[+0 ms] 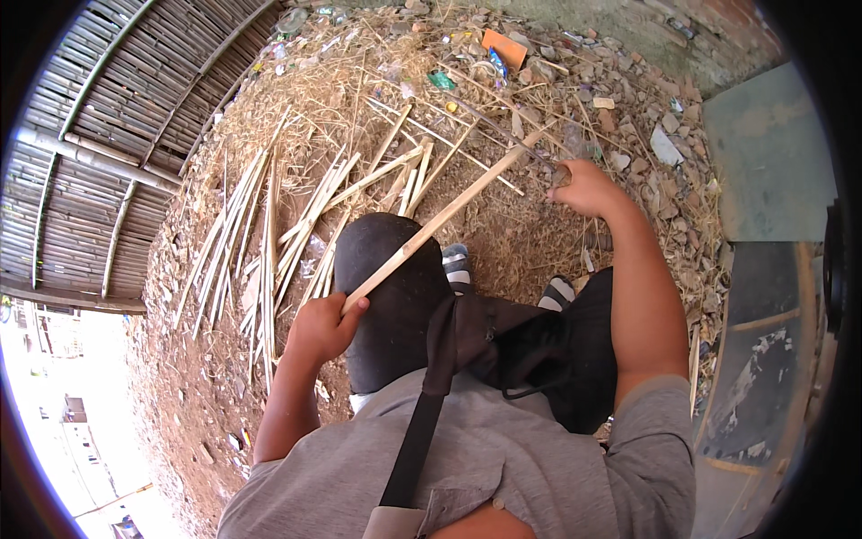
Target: The person shaves a thin bamboo strip using a blade, holding the strip against their knee for support while drawing the blade along its length.
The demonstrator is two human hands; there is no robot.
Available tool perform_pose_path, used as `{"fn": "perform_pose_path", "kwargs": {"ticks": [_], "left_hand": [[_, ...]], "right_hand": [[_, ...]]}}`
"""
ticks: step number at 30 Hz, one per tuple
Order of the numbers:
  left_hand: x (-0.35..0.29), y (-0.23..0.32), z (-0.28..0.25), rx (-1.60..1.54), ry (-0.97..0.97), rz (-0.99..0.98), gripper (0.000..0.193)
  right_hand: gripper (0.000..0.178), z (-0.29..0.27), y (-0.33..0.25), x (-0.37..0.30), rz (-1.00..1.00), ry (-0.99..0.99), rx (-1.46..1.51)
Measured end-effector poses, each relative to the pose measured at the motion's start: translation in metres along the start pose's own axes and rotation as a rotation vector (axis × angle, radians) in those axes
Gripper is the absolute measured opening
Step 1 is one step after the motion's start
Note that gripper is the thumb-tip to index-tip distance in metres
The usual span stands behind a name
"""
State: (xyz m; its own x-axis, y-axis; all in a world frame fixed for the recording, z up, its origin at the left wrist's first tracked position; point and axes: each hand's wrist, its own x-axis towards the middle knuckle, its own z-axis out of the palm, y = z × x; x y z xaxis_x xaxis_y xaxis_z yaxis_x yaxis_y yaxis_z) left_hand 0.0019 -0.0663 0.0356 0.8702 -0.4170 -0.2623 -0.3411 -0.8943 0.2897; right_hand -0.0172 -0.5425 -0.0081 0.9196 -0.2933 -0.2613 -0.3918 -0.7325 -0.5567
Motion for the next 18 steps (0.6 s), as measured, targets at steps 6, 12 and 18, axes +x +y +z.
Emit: {"fn": "perform_pose_path", "kwargs": {"ticks": [6,12,18], "left_hand": [[-0.001,-0.006,0.003,-0.017,0.017,0.013,0.059],[-0.003,-0.006,0.004,-0.015,0.013,-0.007,0.059],[-0.004,0.000,0.002,-0.009,0.012,-0.043,0.059]], "right_hand": [[0.049,0.017,-0.043,-0.016,-0.196,-0.167,-0.047],[0.046,0.028,-0.066,-0.023,-0.375,-0.243,-0.149],[0.056,0.006,-0.017,0.000,-0.046,-0.142,0.045]]}}
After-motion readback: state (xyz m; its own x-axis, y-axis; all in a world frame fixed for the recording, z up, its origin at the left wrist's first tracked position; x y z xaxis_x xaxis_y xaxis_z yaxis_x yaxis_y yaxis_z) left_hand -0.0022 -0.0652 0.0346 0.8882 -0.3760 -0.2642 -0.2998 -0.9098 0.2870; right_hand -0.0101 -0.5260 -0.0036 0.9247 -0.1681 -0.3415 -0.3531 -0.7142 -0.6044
